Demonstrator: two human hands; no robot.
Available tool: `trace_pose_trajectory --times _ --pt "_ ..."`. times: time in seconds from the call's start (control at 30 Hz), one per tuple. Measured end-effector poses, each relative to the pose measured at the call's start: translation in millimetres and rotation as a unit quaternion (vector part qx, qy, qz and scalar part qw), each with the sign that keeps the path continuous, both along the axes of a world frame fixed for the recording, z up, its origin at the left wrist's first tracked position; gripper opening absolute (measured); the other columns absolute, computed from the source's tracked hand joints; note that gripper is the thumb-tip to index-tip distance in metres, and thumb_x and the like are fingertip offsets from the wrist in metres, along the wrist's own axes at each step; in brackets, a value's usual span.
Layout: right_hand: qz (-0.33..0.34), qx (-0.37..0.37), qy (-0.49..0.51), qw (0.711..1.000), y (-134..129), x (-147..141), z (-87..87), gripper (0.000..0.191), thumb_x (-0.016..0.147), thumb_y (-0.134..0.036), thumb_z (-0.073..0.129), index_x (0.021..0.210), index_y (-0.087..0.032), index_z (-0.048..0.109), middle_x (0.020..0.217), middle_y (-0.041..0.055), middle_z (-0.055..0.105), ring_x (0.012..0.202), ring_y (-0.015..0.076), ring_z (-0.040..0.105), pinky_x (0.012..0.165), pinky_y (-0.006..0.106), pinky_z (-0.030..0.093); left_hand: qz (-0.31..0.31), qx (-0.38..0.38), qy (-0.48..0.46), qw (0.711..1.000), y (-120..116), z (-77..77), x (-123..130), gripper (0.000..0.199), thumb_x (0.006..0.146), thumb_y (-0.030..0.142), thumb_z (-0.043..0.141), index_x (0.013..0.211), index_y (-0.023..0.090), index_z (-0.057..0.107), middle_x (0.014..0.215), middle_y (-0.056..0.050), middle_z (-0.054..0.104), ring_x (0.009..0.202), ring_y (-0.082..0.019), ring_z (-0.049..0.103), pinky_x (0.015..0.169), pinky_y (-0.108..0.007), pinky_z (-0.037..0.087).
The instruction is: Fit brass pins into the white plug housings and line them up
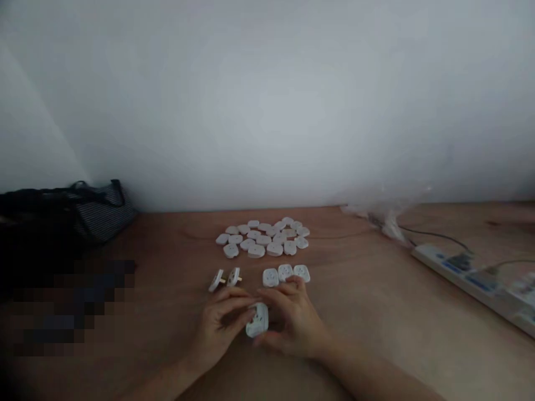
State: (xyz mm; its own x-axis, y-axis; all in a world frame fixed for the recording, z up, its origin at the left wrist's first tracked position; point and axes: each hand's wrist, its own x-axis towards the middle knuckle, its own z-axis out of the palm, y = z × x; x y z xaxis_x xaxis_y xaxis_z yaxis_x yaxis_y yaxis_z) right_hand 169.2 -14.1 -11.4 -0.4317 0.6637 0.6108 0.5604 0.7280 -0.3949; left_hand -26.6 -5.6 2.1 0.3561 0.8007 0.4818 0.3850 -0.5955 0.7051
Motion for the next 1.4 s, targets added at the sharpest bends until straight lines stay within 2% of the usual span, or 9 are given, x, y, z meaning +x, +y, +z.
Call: trace_pose_trajectory --times 0.23,0.47,0.53,0.63,0.8,0.9,1.07,1.27,1.4 --pt "-0.027 0.012 -0.014 0.999 4 7 -9.2 0.086 0.058 -0.059 0.073 0.128 -0.021 0.039 0.109 0.0115 0.064 0.099 0.0286 0.057 0.094 0.046 0.031 -0.077 0.009 0.085 0.993 7 5.3 -14 0.062 0.058 0.044 0.079 0.114 0.024 0.061 0.103 -0.007 0.063 0.095 -0.025 0.057 0.086 -0.037 0.046" --pt "-0.002 -0.016 -0.028 0.999 8 7 -6.8 0.096 0.052 -0.06 0.075 0.132 -0.021 0.037 0.105 0.0091 0.066 0.1 0.0283 0.055 0.096 0.045 0.028 -0.098 0.039 0.118 0.987 7 4.2 -13 0.052 0.067 0.042 0.074 0.113 0.022 0.061 0.097 -0.007 0.064 0.089 -0.023 0.058 0.081 -0.035 0.047" --pt "0.005 -0.05 -0.05 0.998 8 11 3.0 0.09 0.052 -0.061 0.075 0.127 -0.022 0.044 0.105 0.0087 0.066 0.098 0.0274 0.055 0.092 0.043 0.031 -0.082 0.051 0.117 0.988 7 3.8 -13 0.051 0.067 0.041 0.074 0.112 0.021 0.062 0.097 -0.007 0.064 0.09 -0.023 0.058 0.082 -0.035 0.047" --pt "-0.016 -0.113 -0.118 0.986 9 24 18.3 0.057 0.053 -0.057 0.076 0.099 -0.027 0.064 0.097 0.0046 0.067 0.093 0.0261 0.056 0.082 0.038 0.034 -0.055 0.057 0.126 0.989 6 2.7 -15 0.049 0.068 0.039 0.073 0.111 0.019 0.062 0.099 -0.008 0.063 0.092 -0.024 0.058 0.084 -0.037 0.047" --pt "-0.066 -0.192 -0.151 0.968 14 46 25.3 0.023 0.061 -0.037 0.075 0.081 -0.026 0.069 0.082 0.001 0.068 0.084 0.0228 0.059 0.076 0.034 0.037 -0.045 0.048 0.138 0.988 6 1.1 -15 0.051 0.067 0.041 0.073 0.112 0.021 0.062 0.098 -0.007 0.064 0.091 -0.024 0.059 0.083 -0.036 0.048" --pt "-0.045 -0.218 -0.126 0.967 16 47 19.6 0.004 0.069 -0.024 0.067 0.073 -0.024 0.069 0.076 0.0 0.067 0.08 0.0198 0.06 0.071 0.03 0.041 -0.047 0.046 0.132 0.989 6 -0.6 -15 0.053 0.065 0.045 0.074 0.111 0.021 0.063 0.096 -0.007 0.064 0.089 -0.023 0.059 0.082 -0.036 0.048" --pt "-0.056 -0.217 -0.074 0.972 17 41 10.6 0.009 0.073 -0.013 0.059 0.071 -0.019 0.065 0.073 0.0013 0.066 0.072 0.0167 0.059 0.065 0.026 0.042 -0.042 0.058 0.127 0.989 7 -2.4 -15 0.052 0.065 0.043 0.075 0.11 0.021 0.063 0.095 -0.007 0.065 0.09 -0.023 0.059 0.082 -0.035 0.048" --pt "-0.048 -0.221 0.052 0.973 14 28 9.7 0.014 0.08 -0.019 0.055 0.09 -0.018 0.066 0.079 0.0033 0.067 0.071 0.0156 0.059 0.064 0.026 0.045 -0.035 0.063 0.132 0.989 6 -0.2 -15 0.052 0.064 0.044 0.076 0.109 0.021 0.063 0.095 -0.006 0.065 0.089 -0.023 0.059 0.082 -0.035 0.048" --pt "0.017 -0.282 0.172 0.944 6 15 8.9 0.018 0.083 -0.027 0.055 0.092 -0.018 0.068 0.083 0.0041 0.069 0.076 0.0168 0.061 0.068 0.028 0.048 -0.028 0.052 0.138 0.989 6 -0.1 -14 0.05 0.063 0.042 0.076 0.107 0.02 0.064 0.096 -0.007 0.065 0.089 -0.024 0.06 0.081 -0.035 0.049"
